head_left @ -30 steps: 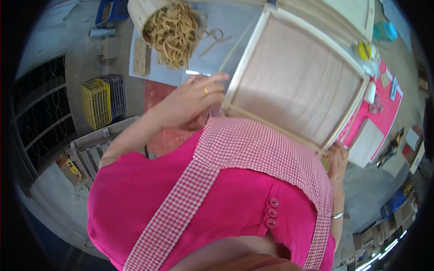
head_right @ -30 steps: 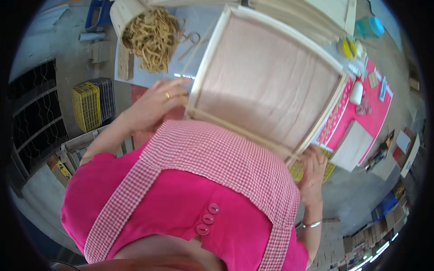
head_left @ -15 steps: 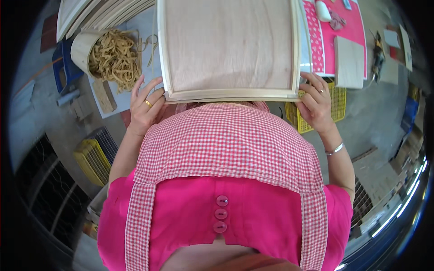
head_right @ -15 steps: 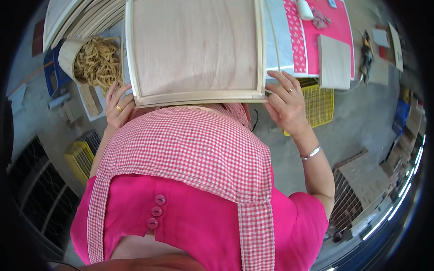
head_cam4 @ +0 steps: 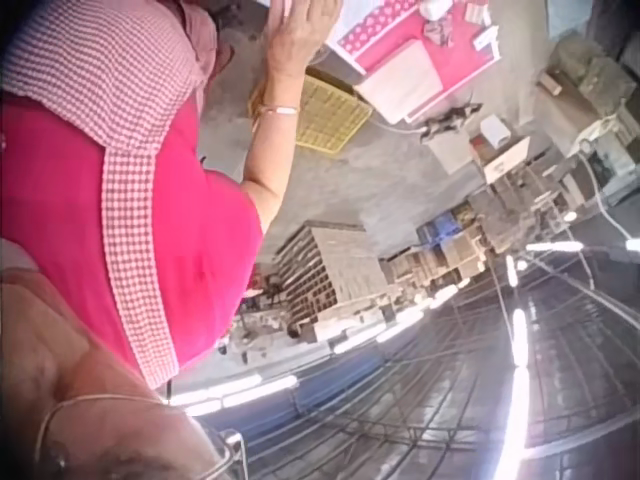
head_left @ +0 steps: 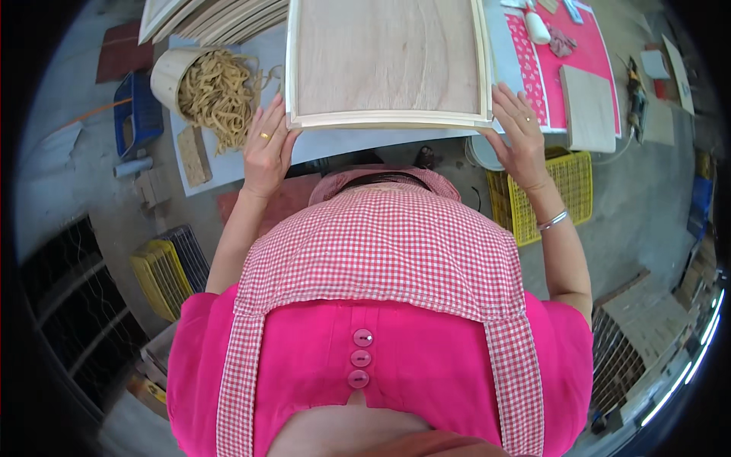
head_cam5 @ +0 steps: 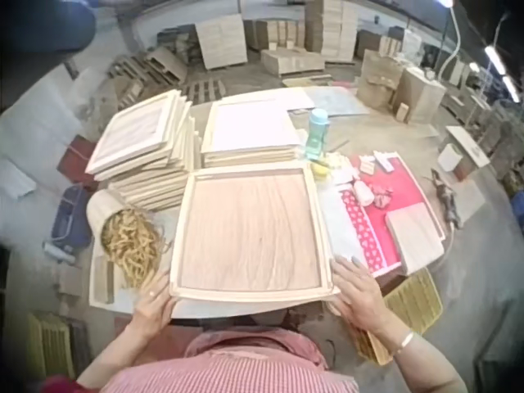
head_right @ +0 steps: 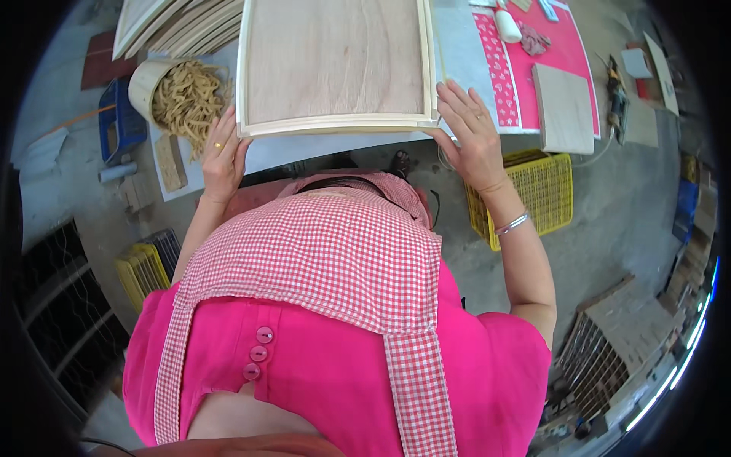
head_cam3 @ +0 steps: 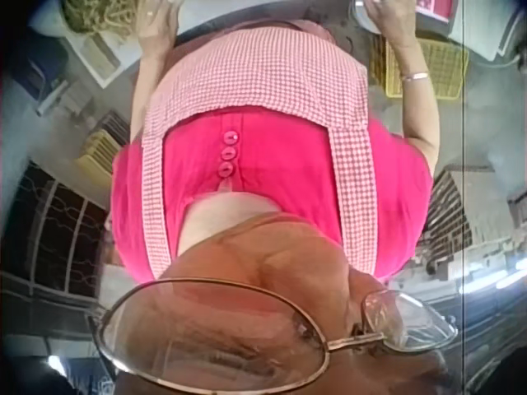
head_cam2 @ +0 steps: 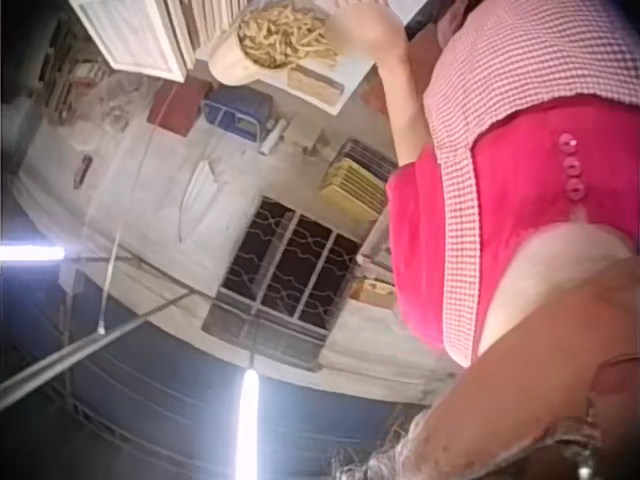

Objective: Applying wood glue to wooden panels and assembling them into small boxes.

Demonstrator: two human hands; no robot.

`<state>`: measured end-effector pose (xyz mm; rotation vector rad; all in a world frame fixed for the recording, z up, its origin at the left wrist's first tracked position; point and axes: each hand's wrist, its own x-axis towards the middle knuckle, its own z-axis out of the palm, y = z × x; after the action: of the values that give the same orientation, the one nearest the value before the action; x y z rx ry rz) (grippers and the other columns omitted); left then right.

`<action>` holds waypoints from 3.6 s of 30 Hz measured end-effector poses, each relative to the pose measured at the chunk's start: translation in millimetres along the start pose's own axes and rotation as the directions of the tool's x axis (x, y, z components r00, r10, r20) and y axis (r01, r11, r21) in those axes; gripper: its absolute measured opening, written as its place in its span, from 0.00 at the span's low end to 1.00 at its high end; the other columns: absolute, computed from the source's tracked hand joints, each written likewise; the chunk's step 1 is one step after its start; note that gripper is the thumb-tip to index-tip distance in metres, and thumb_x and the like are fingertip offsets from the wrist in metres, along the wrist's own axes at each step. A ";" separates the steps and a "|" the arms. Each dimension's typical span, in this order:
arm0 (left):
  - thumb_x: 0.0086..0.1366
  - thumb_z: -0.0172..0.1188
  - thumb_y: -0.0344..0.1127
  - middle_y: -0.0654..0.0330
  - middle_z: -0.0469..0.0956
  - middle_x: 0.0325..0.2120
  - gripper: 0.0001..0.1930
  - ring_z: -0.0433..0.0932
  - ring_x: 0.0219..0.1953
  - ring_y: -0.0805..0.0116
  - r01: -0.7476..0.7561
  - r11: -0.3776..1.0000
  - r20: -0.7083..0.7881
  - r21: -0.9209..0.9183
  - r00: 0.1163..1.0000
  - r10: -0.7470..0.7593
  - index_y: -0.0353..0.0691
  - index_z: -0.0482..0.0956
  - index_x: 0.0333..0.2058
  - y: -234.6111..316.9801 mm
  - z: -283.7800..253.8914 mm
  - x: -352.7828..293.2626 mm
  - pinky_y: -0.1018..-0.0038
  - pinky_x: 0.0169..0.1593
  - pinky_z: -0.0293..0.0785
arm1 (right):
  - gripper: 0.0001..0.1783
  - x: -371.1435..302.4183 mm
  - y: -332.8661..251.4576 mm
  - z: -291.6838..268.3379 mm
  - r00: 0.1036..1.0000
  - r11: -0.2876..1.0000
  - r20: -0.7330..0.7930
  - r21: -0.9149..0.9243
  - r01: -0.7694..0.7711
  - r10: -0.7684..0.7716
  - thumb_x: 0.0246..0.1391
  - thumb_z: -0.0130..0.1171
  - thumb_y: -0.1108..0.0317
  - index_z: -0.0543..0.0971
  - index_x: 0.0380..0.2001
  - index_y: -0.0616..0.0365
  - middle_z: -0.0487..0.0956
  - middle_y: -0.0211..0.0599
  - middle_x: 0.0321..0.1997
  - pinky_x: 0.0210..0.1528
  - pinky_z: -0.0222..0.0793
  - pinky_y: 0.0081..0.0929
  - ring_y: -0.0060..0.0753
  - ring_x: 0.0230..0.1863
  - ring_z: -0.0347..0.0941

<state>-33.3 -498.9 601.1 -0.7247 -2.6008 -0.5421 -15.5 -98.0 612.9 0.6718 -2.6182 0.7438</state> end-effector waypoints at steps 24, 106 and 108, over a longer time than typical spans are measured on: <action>0.64 0.49 0.44 0.51 0.55 0.63 0.23 0.46 0.66 0.42 -0.160 0.987 0.426 -0.014 0.892 0.150 0.45 0.67 0.57 180.8 98.6 162.1 0.43 0.63 0.45 | 0.16 -13.1 -7.9 55.8 0.814 0.462 -0.036 0.837 -0.293 0.580 0.46 0.60 0.70 0.70 0.38 0.62 0.73 0.35 0.34 0.44 0.65 0.26 0.29 0.37 0.69; 0.66 0.49 0.51 0.54 0.75 0.46 0.26 0.71 0.50 0.66 0.640 0.126 0.469 -0.758 0.668 -0.578 0.37 0.70 0.53 -42.7 73.8 129.2 0.69 0.52 0.67 | 0.18 171.0 -109.7 84.4 0.866 0.896 0.268 0.271 0.352 -0.422 0.43 0.63 0.76 0.79 0.42 0.59 0.76 0.46 0.38 0.43 0.69 0.35 0.46 0.40 0.74; 0.66 0.48 0.51 0.55 0.74 0.48 0.27 0.70 0.51 0.67 0.601 0.105 0.454 -0.792 0.695 -0.558 0.37 0.69 0.55 -36.8 79.1 121.1 0.70 0.54 0.66 | 0.20 143.1 -137.4 82.0 0.851 0.896 0.328 0.321 0.307 -0.409 0.42 0.62 0.79 0.78 0.44 0.60 0.74 0.43 0.34 0.39 0.68 0.33 0.42 0.36 0.72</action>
<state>-170.0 -442.9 579.6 0.2027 -2.2975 -2.3936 -77.9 -297.0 664.0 1.4843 -2.6212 0.9142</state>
